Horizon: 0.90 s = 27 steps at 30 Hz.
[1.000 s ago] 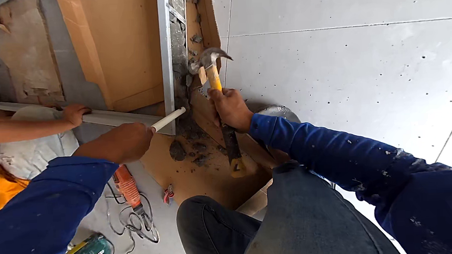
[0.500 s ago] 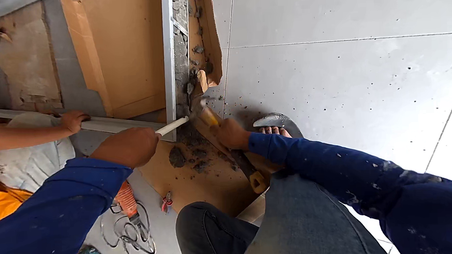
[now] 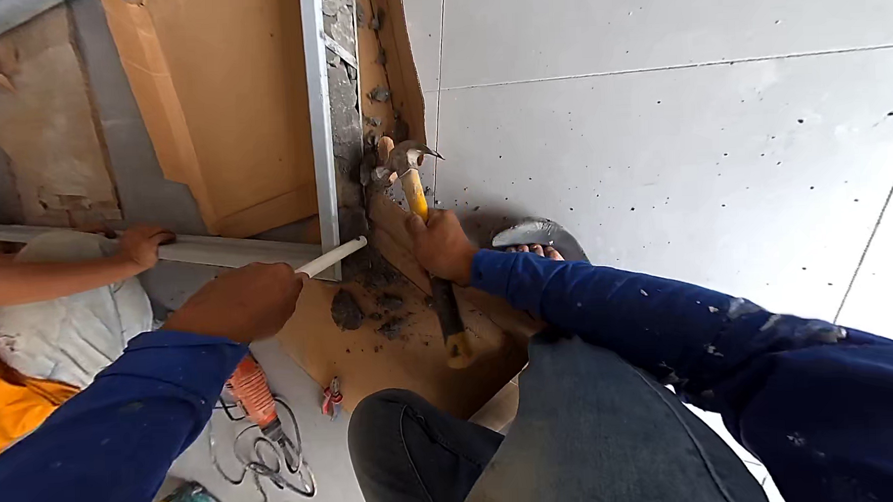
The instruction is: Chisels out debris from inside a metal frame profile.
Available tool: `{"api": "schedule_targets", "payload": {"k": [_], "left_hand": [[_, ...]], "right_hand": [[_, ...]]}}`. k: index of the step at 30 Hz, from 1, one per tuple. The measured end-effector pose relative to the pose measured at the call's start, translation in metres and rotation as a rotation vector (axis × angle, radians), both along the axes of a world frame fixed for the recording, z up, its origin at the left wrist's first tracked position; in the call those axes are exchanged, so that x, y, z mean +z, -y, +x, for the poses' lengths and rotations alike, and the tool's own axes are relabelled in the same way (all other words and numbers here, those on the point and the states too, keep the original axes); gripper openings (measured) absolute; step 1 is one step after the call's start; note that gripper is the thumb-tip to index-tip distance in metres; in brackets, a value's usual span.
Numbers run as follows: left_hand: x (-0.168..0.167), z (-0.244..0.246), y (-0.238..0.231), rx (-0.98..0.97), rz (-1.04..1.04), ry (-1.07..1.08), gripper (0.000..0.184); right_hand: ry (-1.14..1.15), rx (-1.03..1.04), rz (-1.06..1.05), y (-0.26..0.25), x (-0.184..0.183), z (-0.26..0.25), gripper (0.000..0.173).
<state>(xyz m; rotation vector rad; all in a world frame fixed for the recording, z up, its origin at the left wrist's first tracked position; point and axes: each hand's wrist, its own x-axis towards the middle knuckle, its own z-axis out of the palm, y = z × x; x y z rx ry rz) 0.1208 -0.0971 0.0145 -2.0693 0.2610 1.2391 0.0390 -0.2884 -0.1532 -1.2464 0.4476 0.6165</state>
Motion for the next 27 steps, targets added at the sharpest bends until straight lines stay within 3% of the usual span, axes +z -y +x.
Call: {"api": "schedule_targets", "payload": {"k": [2, 4, 5, 7, 11, 14, 16, 19, 23, 27], "left_hand": [[0.002, -0.005, -0.004, 0.007, -0.016, 0.010, 0.042], [0.002, -0.011, -0.009, 0.056, 0.016, -0.004, 0.042], [0.000, -0.018, -0.015, 0.081, 0.038, 0.006, 0.044], [-0.002, -0.047, -0.040, 0.121, 0.033, 0.072, 0.045], [-0.020, -0.123, -0.074, 0.175, -0.138, 0.301, 0.047], [-0.055, -0.176, -0.109, 0.284, -0.158, 0.359, 0.050], [-0.084, -0.199, -0.152, 0.460, -0.037, 0.333, 0.048], [-0.095, -0.215, -0.203, 0.610, -0.080, 0.277, 0.046], [-0.064, -0.204, -0.183, 0.502, -0.357, 0.229, 0.045], [-0.058, -0.174, -0.104, 0.404, -0.400, 0.203, 0.048]], "right_hand": [[-0.020, 0.180, 0.014, 0.001, 0.016, -0.006, 0.035], [-0.279, 0.434, -0.113, 0.010, 0.059, 0.007, 0.034], [-0.100, 0.384, -0.052, 0.012, 0.031, 0.001, 0.037], [-0.006, 0.230, 0.047, 0.009, -0.001, 0.002, 0.041], [-0.023, -0.086, 0.062, 0.020, 0.003, 0.014, 0.038], [0.003, -0.041, 0.068, 0.012, 0.007, -0.001, 0.040], [0.026, 0.046, 0.083, 0.009, 0.004, -0.009, 0.039], [0.036, 0.186, 0.090, 0.016, -0.004, -0.018, 0.043], [0.000, 0.212, 0.060, 0.017, -0.013, -0.033, 0.042], [-0.016, 0.174, 0.016, 0.008, -0.022, -0.029, 0.042]]}}
